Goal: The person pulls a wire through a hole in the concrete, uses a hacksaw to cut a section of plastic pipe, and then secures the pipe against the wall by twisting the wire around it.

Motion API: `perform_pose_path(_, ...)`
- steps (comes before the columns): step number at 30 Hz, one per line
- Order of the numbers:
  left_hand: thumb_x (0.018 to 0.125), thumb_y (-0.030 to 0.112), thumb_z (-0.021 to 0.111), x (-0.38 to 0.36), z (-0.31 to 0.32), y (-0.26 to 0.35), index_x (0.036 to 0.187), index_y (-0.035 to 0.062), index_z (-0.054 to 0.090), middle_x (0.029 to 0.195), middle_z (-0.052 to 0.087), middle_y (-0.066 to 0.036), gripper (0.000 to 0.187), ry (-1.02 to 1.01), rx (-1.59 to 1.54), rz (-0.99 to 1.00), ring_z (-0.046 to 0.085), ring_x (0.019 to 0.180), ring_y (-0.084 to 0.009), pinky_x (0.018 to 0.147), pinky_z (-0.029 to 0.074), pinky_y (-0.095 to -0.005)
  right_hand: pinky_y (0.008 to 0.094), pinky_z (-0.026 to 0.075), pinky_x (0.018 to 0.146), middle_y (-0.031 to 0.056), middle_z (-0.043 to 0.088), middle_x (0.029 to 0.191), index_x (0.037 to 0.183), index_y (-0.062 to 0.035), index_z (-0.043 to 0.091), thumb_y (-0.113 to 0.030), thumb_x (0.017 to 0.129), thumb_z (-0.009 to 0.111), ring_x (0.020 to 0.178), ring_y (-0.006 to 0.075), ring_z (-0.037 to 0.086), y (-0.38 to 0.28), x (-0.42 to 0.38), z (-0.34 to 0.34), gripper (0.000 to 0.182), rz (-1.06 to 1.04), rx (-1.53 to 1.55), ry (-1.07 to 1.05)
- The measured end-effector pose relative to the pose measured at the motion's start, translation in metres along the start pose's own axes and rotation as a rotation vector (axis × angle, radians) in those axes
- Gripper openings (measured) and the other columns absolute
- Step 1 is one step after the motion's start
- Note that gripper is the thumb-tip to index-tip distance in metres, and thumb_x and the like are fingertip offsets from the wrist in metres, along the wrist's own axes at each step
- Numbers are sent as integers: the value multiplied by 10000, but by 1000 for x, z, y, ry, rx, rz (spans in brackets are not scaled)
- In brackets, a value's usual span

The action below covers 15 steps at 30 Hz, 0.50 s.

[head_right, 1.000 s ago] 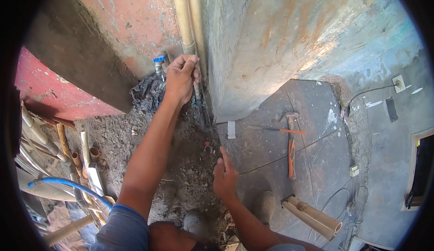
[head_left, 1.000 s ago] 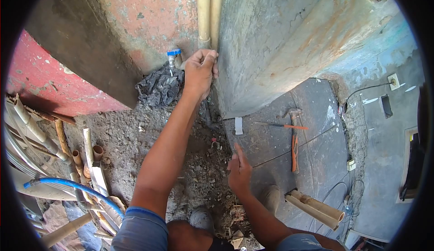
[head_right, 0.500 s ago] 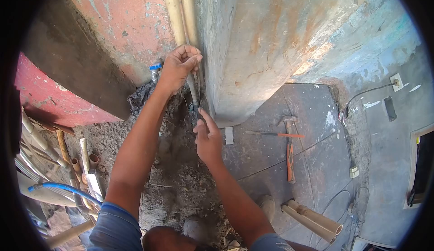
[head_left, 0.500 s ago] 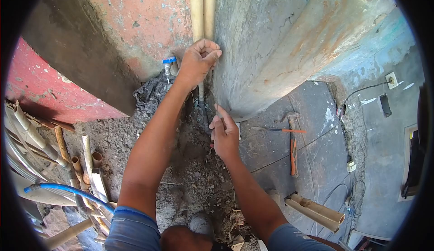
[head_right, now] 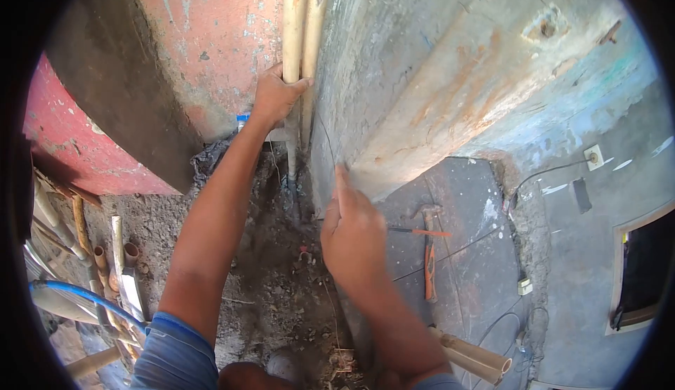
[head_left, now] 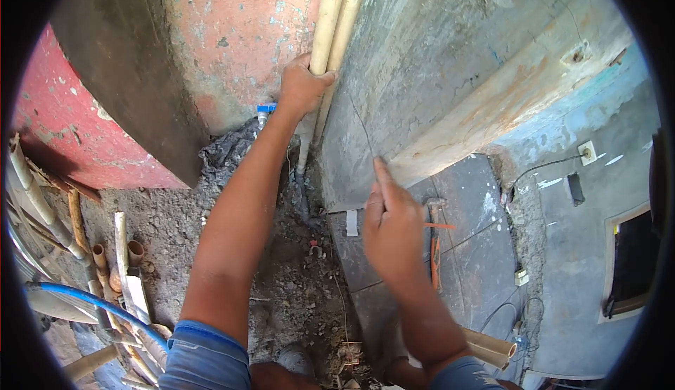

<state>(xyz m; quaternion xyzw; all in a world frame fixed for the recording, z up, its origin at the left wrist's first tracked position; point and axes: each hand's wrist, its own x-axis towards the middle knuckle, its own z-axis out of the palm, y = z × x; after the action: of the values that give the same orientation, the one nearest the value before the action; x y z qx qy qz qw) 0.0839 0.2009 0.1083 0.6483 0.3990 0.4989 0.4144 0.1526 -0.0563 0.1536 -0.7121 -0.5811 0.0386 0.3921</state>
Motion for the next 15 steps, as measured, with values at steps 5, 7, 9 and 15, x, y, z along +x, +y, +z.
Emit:
perform_pose_path(5,718,152,708,3,-9,-4,1041,37,673,844,690,-145,344,-97,46,-17,658,759,-234,728,510,-342,430,539,586,191,624,943,1178,34,574,-10,818,516,720,354,636,-65,56,-80,367,-443,-597,-166)
perform_pose_path(7,714,152,698,14,1,-30,1057,43,668,858,688,-165,361,-92,-38,19,659,781,-260,743,510,-346,383,541,539,125,612,907,1130,-5,598,-44,810,543,759,287,631,-98,76,-95,327,-601,-971,-268)
perform_pose_path(9,710,151,688,17,-1,-33,1074,50,664,873,685,-185,379,-92,-115,51,661,803,-286,757,511,-350,364,541,546,95,611,896,1071,-27,623,-61,803,555,804,249,626,-111,103,-99,279,-796,-1129,-209)
perform_pose_path(15,738,108,649,12,-4,-15,1128,45,637,945,679,-175,395,-84,-27,10,653,879,-224,809,490,-324,328,554,632,46,621,926,884,-84,690,-124,818,563,938,185,607,-145,164,-101,149,-1031,-1645,-173)
